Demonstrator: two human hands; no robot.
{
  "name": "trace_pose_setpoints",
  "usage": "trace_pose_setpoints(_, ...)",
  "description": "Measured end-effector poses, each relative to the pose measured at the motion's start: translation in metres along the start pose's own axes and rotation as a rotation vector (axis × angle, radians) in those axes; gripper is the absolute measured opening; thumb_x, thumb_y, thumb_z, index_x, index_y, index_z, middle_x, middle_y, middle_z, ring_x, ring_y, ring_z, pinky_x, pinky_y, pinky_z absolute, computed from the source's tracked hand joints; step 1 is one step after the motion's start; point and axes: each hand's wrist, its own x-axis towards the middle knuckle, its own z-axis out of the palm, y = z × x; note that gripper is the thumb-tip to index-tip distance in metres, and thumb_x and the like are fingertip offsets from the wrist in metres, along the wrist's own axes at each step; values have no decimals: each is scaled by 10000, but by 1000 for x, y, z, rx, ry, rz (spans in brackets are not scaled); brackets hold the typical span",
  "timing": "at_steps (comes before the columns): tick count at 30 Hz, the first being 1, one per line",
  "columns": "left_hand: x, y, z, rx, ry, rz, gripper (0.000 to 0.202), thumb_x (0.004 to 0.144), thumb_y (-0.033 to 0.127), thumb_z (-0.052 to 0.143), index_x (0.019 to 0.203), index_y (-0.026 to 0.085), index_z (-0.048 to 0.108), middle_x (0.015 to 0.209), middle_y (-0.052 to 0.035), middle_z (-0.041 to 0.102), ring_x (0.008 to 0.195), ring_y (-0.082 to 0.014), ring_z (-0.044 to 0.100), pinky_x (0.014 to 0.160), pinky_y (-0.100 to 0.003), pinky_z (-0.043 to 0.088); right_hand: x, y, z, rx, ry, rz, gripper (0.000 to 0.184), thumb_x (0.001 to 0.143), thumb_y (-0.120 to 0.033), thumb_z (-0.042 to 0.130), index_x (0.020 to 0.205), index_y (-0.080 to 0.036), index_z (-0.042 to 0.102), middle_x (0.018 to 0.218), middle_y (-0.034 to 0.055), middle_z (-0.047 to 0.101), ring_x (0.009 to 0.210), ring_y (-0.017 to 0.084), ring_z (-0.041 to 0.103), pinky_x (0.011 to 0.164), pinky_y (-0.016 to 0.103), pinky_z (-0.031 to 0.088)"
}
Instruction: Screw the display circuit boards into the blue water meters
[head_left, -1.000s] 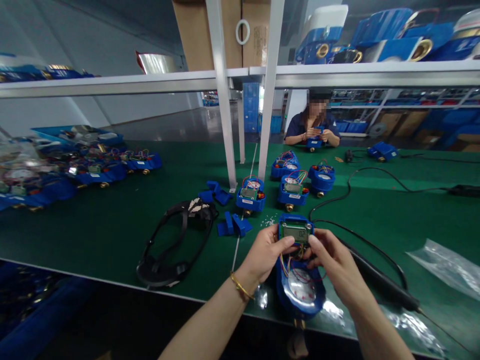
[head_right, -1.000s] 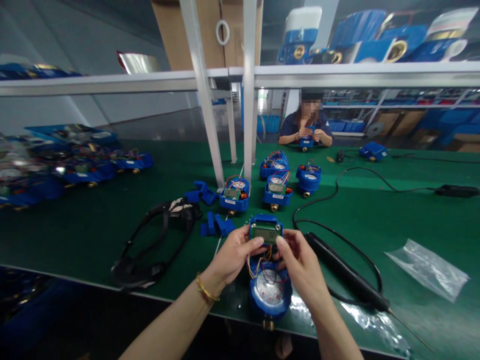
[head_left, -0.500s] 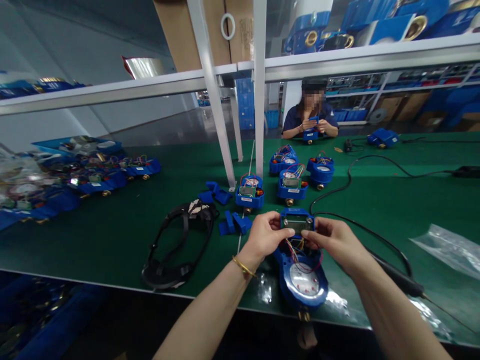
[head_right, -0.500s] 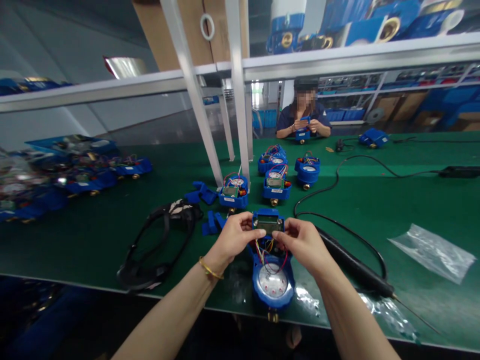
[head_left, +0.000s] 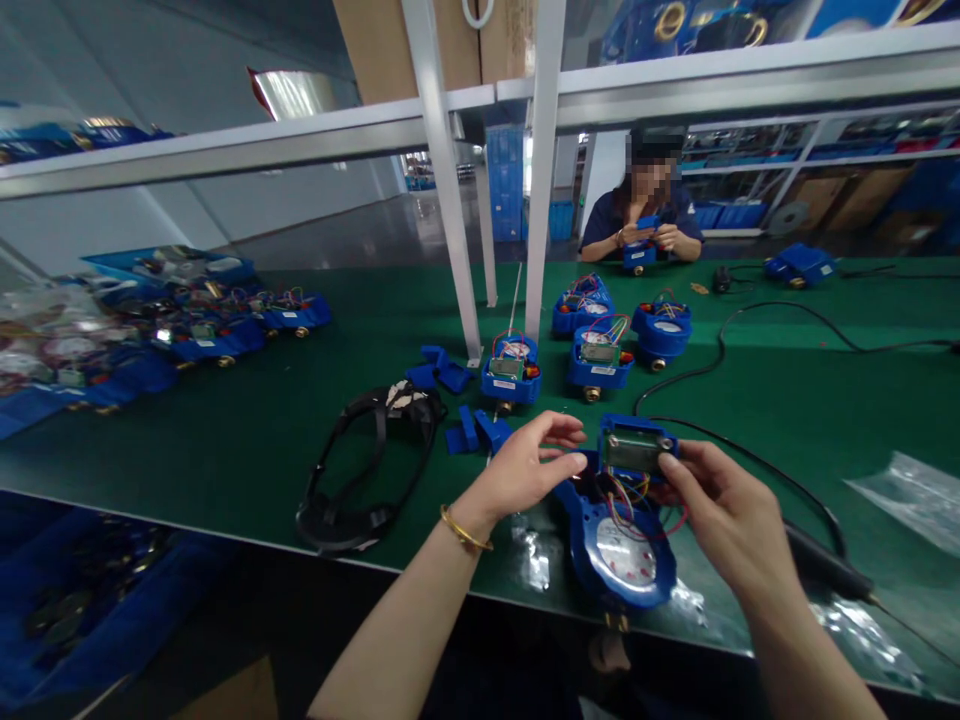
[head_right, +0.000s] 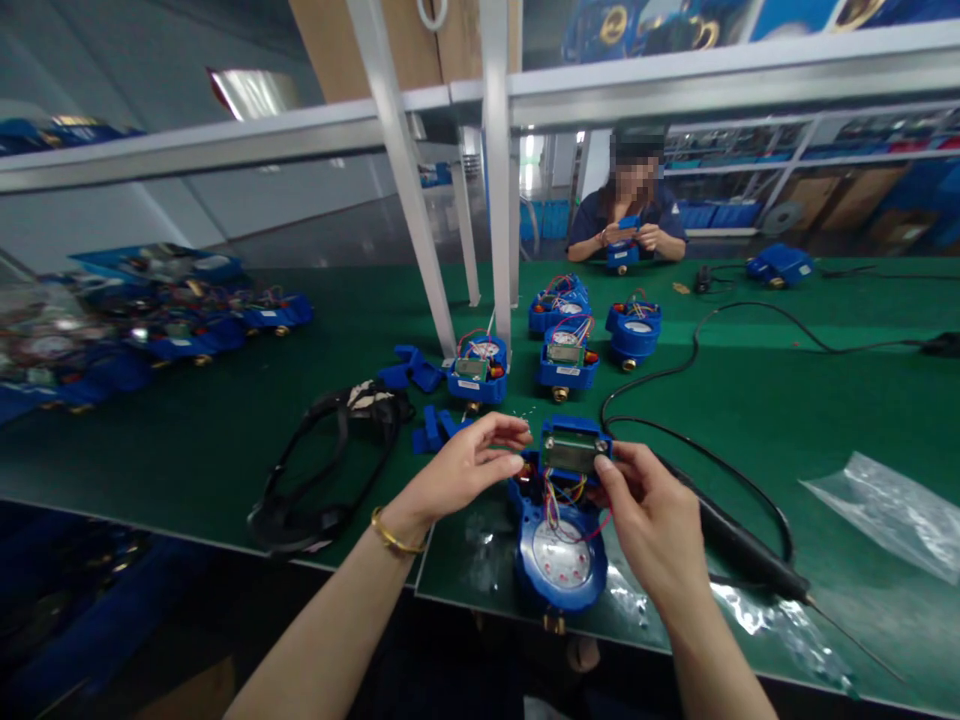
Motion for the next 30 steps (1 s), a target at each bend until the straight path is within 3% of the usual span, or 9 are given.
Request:
trace_pose_setpoints(4,-9,-29,3,231,32,55,415,782,232,703,1189,220,623,1249,-67,643,1192,-231,576,1043,-399,444,-10,4,-2,-380,147,-112,455,830,-590,469,946,-188,647,641,33,617,558,184,561,566,293,430)
trace_pose_setpoints(8,-13,-45,13,106,76,34,454,791,256,694,1236,225,608,1223,-60,661,1154,-214,610,974,-354,504,-6,2,-5,-450,37,-82,447,820,-588,413,866,-203,635,691,33,636,608,185,566,591,291,411)
trace_pose_setpoints(13,-15,-47,13,46,89,42,455,784,271,702,1228,220,620,1247,-58,660,1128,-215,626,961,-353,514,7,5,-15,-576,-73,5,442,752,-626,408,782,-224,592,718,47,646,664,223,585,596,312,413)
trace_pose_setpoints(17,-16,-51,12,76,90,57,459,788,296,701,1233,221,616,1259,-56,656,1133,-221,622,956,-353,518,8,-2,-16,-589,-48,30,463,709,-642,419,808,-229,602,857,89,683,775,272,622,601,331,438)
trace_pose_setpoints(20,-16,-52,14,96,96,66,453,787,295,698,1229,229,619,1261,-48,655,1135,-225,620,946,-346,524,4,-7,-14,-634,-47,35,435,704,-617,403,800,-239,594,816,97,672,729,280,620,607,345,451)
trace_pose_setpoints(26,-17,-50,14,118,100,68,459,802,310,679,1249,233,607,1267,-44,656,1132,-220,621,951,-333,518,2,-8,-14,-1028,-125,-34,337,796,-472,287,725,-250,531,680,108,625,621,302,592,568,369,404)
trace_pose_setpoints(30,-18,-50,13,167,92,80,460,806,297,667,1256,229,596,1276,-50,646,1149,-226,609,985,-354,498,4,-24,-7,-1277,-191,28,336,872,-382,267,682,-241,504,644,105,601,567,280,571,535,350,375)
